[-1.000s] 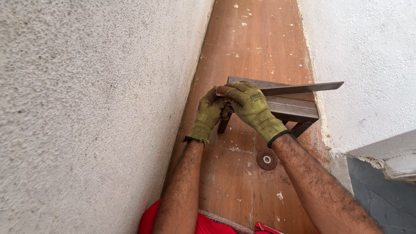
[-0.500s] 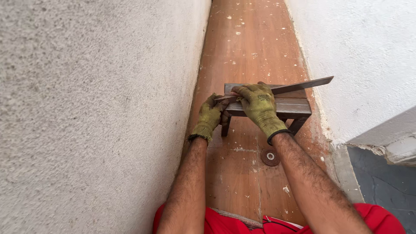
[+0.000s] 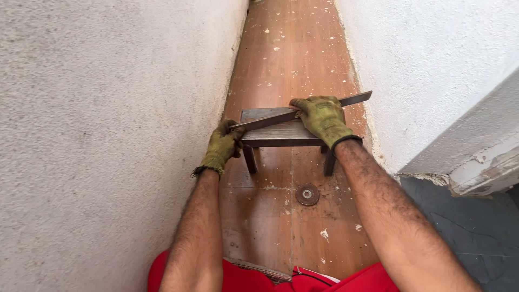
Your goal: The person sits on the floor and uses a metal file to sharpen a long metal bar. They hold the bar with one hand and rub the file along its length with the other, repeating the motion continuously.
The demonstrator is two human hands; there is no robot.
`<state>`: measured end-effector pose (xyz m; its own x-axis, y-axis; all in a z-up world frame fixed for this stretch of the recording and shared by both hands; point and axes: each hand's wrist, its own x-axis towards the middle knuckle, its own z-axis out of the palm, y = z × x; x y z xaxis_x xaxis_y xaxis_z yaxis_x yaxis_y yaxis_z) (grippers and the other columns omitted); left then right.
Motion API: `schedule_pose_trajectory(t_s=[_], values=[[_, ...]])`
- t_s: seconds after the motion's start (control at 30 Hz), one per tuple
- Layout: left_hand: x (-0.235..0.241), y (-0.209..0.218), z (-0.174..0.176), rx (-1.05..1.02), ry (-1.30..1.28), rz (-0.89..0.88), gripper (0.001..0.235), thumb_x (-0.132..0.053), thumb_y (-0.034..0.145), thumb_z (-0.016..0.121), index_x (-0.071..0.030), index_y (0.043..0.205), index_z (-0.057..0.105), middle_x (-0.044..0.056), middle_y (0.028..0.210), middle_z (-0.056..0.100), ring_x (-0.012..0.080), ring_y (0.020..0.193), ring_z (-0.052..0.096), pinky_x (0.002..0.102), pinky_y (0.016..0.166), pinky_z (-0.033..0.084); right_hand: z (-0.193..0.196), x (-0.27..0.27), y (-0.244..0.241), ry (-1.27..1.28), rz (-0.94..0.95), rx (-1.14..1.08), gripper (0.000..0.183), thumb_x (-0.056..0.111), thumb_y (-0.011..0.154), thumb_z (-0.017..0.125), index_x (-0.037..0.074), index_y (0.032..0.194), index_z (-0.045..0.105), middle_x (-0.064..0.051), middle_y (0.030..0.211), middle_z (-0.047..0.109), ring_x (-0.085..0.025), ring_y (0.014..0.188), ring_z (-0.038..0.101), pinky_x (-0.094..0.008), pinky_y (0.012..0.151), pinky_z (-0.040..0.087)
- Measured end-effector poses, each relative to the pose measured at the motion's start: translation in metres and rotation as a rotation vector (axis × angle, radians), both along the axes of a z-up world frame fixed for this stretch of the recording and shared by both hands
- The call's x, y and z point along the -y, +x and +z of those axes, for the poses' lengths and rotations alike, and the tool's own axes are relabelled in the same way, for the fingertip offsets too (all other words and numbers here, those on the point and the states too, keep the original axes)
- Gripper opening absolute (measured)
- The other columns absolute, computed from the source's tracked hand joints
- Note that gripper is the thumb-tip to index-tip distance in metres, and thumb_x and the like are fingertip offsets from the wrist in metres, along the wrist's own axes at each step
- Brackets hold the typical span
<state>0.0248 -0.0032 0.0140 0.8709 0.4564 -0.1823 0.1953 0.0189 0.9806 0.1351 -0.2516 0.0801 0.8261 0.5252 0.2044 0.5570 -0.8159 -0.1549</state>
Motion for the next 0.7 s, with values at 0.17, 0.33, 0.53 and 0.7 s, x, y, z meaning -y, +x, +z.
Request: schedule_pose_trajectory(t_s=[0.17, 0.33, 0.53, 0.7], values=[[0.013, -0.018, 0.004, -0.025, -0.042, 0.043, 0.040, -0.023, 0.095, 0.069, -0.007, 0.130, 0.058, 0.007, 0.072, 0.065, 0.0112, 0.047, 0.056, 0.030, 0.037, 0.048, 0.030, 0.016, 0.005, -0.237, 0.126, -0.155, 0.038, 0.047, 0.102, 0.049, 0.040, 0.138, 0.059, 0.009, 0.137, 0.063, -0.017, 0.131, 0.055, -0.046, 0.116, 0.039], [0.011, -0.023, 0.019, -0.107, -0.017, 0.035, 0.040, -0.025, 0.097, 0.067, -0.006, 0.132, 0.058, 0.010, 0.071, 0.065, 0.0115, 0.046, 0.058, 0.029, 0.039, 0.052, 0.065, 0.001, -0.006, -0.429, 0.014, -0.383, 0.045, 0.050, 0.103, 0.049, 0.045, 0.147, 0.048, 0.009, 0.146, 0.057, -0.018, 0.137, 0.052, -0.050, 0.119, 0.038], [0.006, -0.021, 0.004, -0.070, -0.082, -0.005, 0.043, -0.021, 0.097, 0.067, -0.005, 0.136, 0.057, 0.011, 0.078, 0.068, 0.0105, 0.049, 0.060, 0.028, 0.039, 0.052, 0.066, 0.004, -0.017, -0.392, -0.149, -0.486, 0.046, 0.051, 0.104, 0.045, 0.047, 0.150, 0.046, 0.005, 0.147, 0.057, -0.021, 0.137, 0.053, -0.054, 0.118, 0.041], [0.005, -0.014, -0.010, -0.034, -0.053, -0.073, 0.043, -0.023, 0.095, 0.069, -0.009, 0.135, 0.061, 0.009, 0.088, 0.074, 0.0092, 0.051, 0.058, 0.027, 0.040, 0.050, 0.050, 0.006, -0.036, -0.336, -0.158, -0.418, 0.047, 0.051, 0.104, 0.043, 0.041, 0.149, 0.049, 0.006, 0.143, 0.062, -0.017, 0.132, 0.058, -0.050, 0.116, 0.044]])
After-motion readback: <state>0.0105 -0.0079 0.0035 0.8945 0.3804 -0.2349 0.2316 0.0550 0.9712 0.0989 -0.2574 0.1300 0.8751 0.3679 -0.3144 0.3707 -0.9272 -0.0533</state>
